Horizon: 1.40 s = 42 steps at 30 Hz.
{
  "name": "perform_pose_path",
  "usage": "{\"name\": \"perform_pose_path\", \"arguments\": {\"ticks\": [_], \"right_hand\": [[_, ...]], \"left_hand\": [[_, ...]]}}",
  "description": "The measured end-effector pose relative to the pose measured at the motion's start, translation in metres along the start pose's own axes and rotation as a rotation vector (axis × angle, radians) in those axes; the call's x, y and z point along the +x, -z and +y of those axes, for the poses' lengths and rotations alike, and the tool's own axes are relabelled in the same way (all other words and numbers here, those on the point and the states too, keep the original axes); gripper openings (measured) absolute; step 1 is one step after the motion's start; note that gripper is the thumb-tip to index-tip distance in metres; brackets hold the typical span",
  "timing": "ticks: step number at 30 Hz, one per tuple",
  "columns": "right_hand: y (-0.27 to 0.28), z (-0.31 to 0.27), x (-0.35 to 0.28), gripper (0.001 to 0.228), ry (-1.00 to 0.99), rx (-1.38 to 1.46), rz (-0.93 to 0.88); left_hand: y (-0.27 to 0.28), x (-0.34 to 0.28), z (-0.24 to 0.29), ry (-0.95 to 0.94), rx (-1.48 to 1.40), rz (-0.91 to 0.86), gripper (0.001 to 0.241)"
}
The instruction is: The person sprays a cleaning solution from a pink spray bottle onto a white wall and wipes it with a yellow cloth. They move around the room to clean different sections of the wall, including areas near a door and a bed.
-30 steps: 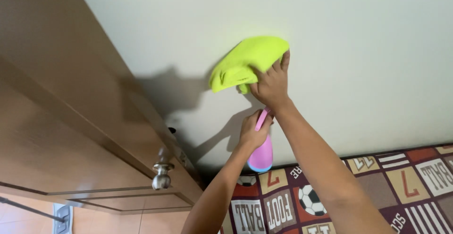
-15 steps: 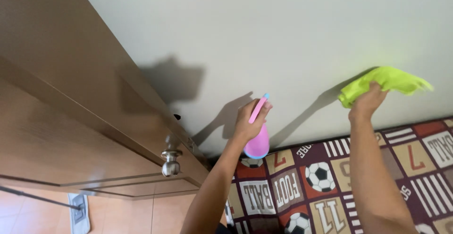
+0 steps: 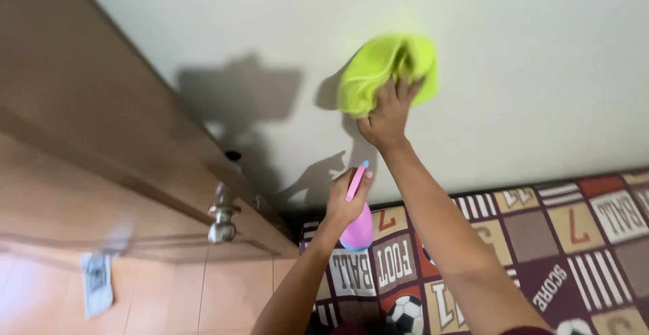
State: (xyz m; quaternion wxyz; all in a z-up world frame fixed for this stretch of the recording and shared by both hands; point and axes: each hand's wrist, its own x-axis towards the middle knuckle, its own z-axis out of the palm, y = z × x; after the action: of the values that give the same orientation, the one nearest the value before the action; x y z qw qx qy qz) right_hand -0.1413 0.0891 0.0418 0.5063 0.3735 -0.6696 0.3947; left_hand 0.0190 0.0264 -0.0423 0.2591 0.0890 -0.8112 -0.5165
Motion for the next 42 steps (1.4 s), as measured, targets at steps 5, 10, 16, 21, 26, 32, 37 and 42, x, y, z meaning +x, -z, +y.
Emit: {"name": "perform_pose_path", "arguments": {"ticks": [5,10,16,21,26,32,37,42], "right_hand": [[-0.103,0.052,-0.194,0.035,-0.516,0.433,0.039],[-0.131,0.072,-0.359,0.052,-0.877,-0.314,-0.310],[-0.006,0.063,-0.275,0.067,-1.763,1.012,0.519],[0.077,0.024,-0.125,0.078,-0.994,1.065,0.303],[0.010,0.047,-0.065,0.075,-0.693,0.629,0.213],[-0.133,0.022,-0.130,0.068,-0.585,-0.127,0.230],[-0.195,-0.037,-0.270,0.063,-1.767,0.473,0.713],[-0.182,-0.059,-0.425,0.051,-2.282,1.133,0.537]], "left_hand": [[0.043,-0.036,-0.020,0.015,0.084,0.116,0.037],[0.076,-0.044,-0.027,0.047,0.142,0.078,0.039],[0.058,0.013,-0.027,-0.128,0.096,-0.137,0.033],[0.030,0.050,-0.036,-0.115,0.139,-0.119,0.040],[0.039,0.014,-0.087,-0.067,0.118,-0.150,0.041],[0.104,-0.059,-0.160,-0.036,0.117,-0.209,0.031],[0.163,-0.104,-0.184,0.071,0.116,-0.223,0.027],[0.195,-0.136,-0.212,0.137,0.107,-0.226,0.023]]}}
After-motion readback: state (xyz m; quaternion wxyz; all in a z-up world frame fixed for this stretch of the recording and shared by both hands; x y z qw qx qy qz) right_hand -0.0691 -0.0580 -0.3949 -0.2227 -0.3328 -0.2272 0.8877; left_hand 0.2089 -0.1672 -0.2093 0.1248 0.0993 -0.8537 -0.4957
